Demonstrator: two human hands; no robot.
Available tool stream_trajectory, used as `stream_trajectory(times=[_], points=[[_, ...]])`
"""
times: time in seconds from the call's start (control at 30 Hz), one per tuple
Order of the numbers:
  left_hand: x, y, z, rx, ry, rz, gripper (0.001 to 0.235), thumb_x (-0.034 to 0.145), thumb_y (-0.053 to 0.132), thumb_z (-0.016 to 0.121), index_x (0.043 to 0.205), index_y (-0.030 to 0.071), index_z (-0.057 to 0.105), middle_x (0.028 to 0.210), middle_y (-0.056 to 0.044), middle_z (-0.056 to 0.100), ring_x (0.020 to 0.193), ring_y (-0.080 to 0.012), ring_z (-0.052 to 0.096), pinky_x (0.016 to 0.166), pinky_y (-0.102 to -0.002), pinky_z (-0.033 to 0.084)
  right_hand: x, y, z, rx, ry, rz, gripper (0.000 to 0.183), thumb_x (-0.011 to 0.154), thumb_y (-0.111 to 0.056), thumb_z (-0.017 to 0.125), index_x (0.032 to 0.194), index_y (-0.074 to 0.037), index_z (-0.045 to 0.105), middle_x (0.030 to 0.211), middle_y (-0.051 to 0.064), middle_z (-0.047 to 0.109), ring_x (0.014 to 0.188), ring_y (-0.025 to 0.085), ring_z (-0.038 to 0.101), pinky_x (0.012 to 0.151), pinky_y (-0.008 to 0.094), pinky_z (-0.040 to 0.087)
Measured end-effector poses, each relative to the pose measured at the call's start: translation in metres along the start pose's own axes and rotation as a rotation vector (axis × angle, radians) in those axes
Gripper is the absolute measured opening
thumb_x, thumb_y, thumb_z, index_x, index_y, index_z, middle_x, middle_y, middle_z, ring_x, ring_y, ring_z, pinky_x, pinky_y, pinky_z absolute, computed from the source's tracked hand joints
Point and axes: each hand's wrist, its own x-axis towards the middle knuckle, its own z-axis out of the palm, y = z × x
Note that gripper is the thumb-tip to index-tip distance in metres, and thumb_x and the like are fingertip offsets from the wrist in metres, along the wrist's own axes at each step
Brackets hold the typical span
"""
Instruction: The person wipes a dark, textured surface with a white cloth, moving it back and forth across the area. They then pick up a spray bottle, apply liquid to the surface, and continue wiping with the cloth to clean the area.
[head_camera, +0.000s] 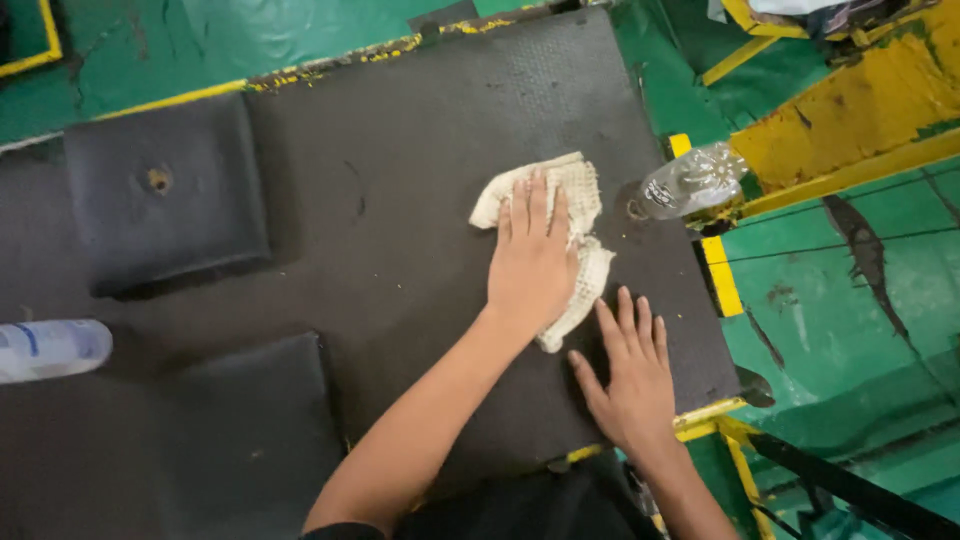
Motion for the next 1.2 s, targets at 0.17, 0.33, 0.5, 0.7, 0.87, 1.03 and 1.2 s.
stream_trajectory(times=[0.17, 0.33, 0.5, 0.7, 0.87, 1.03, 1.2], points=[[0.022, -0.003, 0.011, -0.007, 0.029, -0.039, 0.069, 0.092, 0.029, 0.061, 0.150, -0.004, 0.044, 0.162, -0.030, 0.029, 0.151, -0.0486, 0.028, 0.123, -0.058, 0.024, 0.014, 0.007, 0.007, 0.056, -0.026, -0.027, 0.083, 0.094, -0.035, 0.065, 0.158, 0.001, 0.028, 0.166, 0.027, 0.024, 0.152, 0.049, 0.023, 0.122, 0.059, 0.016], [0.083, -0.020, 0.033, 0.020, 0.106, -0.052, 0.070, 0.092, 0.032, 0.061, 0.151, -0.002, 0.044, 0.161, -0.029, 0.029, 0.150, -0.0486, 0.028, 0.123, -0.058, 0.024, 0.037, -0.002, 0.014, -0.024, -0.016, -0.044, 0.084, 0.093, -0.041, 0.062, 0.158, 0.001, 0.028, 0.166, 0.025, 0.022, 0.152, 0.049, 0.019, 0.122, 0.060, 0.014], [0.169, -0.048, 0.070, 0.043, 0.198, -0.081, 0.067, 0.096, 0.036, 0.058, 0.150, 0.000, 0.045, 0.162, -0.026, 0.030, 0.151, -0.0459, 0.028, 0.125, -0.056, 0.023, 0.040, 0.000, 0.014, -0.058, -0.006, 0.003, 0.083, 0.092, -0.042, 0.063, 0.157, -0.002, 0.031, 0.164, 0.022, 0.029, 0.152, 0.044, 0.023, 0.123, 0.055, 0.014], [0.220, -0.061, 0.088, 0.048, 0.201, -0.053, 0.064, 0.095, 0.035, 0.058, 0.149, 0.001, 0.046, 0.161, -0.025, 0.030, 0.150, -0.0452, 0.028, 0.123, -0.056, 0.023, 0.045, -0.005, 0.010, -0.072, 0.010, 0.032, 0.079, 0.094, -0.042, 0.063, 0.156, -0.003, 0.033, 0.163, 0.020, 0.034, 0.152, 0.041, 0.026, 0.123, 0.053, 0.016], [0.163, -0.049, 0.057, 0.113, 0.107, -0.042, 0.068, 0.094, 0.037, 0.061, 0.149, 0.001, 0.046, 0.161, -0.027, 0.031, 0.149, -0.0450, 0.030, 0.124, -0.057, 0.022, 0.043, -0.001, 0.016, -0.014, 0.030, 0.021, 0.079, 0.094, -0.037, 0.065, 0.157, -0.001, 0.032, 0.162, 0.022, 0.036, 0.152, 0.042, 0.028, 0.124, 0.053, 0.017], [0.060, -0.031, 0.012, 0.065, 0.077, -0.008, 0.068, 0.092, 0.037, 0.062, 0.148, 0.001, 0.048, 0.158, -0.030, 0.033, 0.148, -0.0472, 0.031, 0.122, -0.058, 0.023, 0.031, 0.007, 0.014, 0.192, 0.118, 0.011, 0.077, 0.095, -0.025, 0.068, 0.158, 0.001, 0.032, 0.160, 0.024, 0.041, 0.150, 0.042, 0.035, 0.125, 0.052, 0.022], [-0.023, -0.009, -0.050, -0.300, -0.065, -0.147, 0.058, 0.103, 0.035, 0.053, 0.153, 0.006, 0.047, 0.159, -0.030, 0.036, 0.144, -0.0468, 0.037, 0.114, -0.053, 0.035, 0.028, -0.004, 0.009, 0.419, 0.215, -0.051, 0.059, 0.100, -0.018, 0.063, 0.155, -0.005, 0.044, 0.160, 0.019, 0.051, 0.154, 0.037, 0.046, 0.131, 0.048, 0.030]])
